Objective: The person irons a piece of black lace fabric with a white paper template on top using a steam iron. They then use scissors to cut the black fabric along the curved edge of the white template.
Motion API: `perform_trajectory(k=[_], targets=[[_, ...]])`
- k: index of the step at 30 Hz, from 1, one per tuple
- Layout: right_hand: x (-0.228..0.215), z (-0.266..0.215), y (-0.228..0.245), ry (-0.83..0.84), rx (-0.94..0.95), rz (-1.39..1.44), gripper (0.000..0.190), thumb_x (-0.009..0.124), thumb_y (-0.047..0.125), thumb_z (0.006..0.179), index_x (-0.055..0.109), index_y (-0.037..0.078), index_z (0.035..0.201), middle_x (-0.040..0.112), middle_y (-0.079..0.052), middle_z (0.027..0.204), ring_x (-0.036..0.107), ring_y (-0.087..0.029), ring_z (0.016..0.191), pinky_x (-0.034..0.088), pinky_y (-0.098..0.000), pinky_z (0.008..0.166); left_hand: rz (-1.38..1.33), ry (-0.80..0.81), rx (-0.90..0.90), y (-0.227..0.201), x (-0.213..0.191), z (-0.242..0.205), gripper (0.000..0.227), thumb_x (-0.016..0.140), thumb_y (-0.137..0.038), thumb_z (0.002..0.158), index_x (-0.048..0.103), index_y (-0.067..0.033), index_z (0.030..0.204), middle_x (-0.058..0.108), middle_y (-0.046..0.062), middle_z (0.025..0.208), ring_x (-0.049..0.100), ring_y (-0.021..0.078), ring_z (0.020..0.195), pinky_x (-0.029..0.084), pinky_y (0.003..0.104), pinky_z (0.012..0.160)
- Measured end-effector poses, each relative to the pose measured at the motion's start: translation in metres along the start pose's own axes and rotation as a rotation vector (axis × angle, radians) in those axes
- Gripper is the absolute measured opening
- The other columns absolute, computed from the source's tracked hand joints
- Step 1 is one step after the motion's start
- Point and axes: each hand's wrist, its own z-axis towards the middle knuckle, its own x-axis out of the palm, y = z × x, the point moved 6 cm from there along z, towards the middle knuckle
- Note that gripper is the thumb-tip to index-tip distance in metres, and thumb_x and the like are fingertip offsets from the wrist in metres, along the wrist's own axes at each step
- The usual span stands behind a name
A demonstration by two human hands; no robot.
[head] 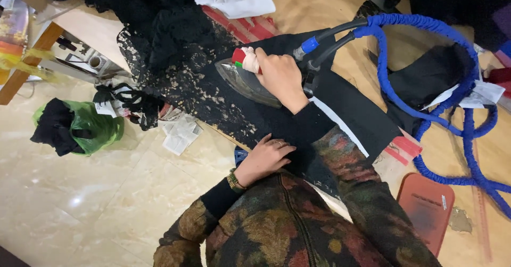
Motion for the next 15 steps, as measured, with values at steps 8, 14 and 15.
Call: perform_trajectory(k=[8, 14, 15], targets=[[0.008, -0.001, -0.002, -0.001, 0.009, -0.026, 0.049, 0.076, 0.019, 0.087, 0.063, 0.003, 0.132, 0.075, -0.014, 0.077, 0.076, -0.031, 0.074, 0.058, -0.0433, 0.076, 0.014, 0.004, -0.001, -0.002, -0.005, 0.000, 0.039, 0.072, -0.036, 0.089, 0.068, -0.0166, 0.123, 0.074, 0.011, 0.112, 0.070, 0.0350, 0.111, 0.045, 0.065, 0.104], [0.015, -0.001, -0.005, -0.009, 0.020, -0.049, 0.051, 0.076, 0.021, 0.087, 0.062, 0.005, 0.134, 0.076, -0.013, 0.080, 0.076, -0.030, 0.077, 0.055, -0.0429, 0.080, -0.001, 0.032, -0.006, -0.008, -0.016, 0.003, 0.038, 0.072, -0.033, 0.089, 0.068, -0.0151, 0.123, 0.074, 0.012, 0.112, 0.070, 0.0366, 0.111, 0.044, 0.065, 0.104], [0.016, 0.000, -0.005, -0.014, 0.021, -0.073, 0.051, 0.076, 0.022, 0.087, 0.062, 0.007, 0.134, 0.076, -0.012, 0.080, 0.076, -0.029, 0.077, 0.054, -0.0427, 0.081, -0.013, 0.043, -0.011, -0.009, -0.020, 0.004, 0.037, 0.072, -0.031, 0.089, 0.069, -0.0135, 0.122, 0.074, 0.014, 0.111, 0.070, 0.0376, 0.111, 0.043, 0.066, 0.105]])
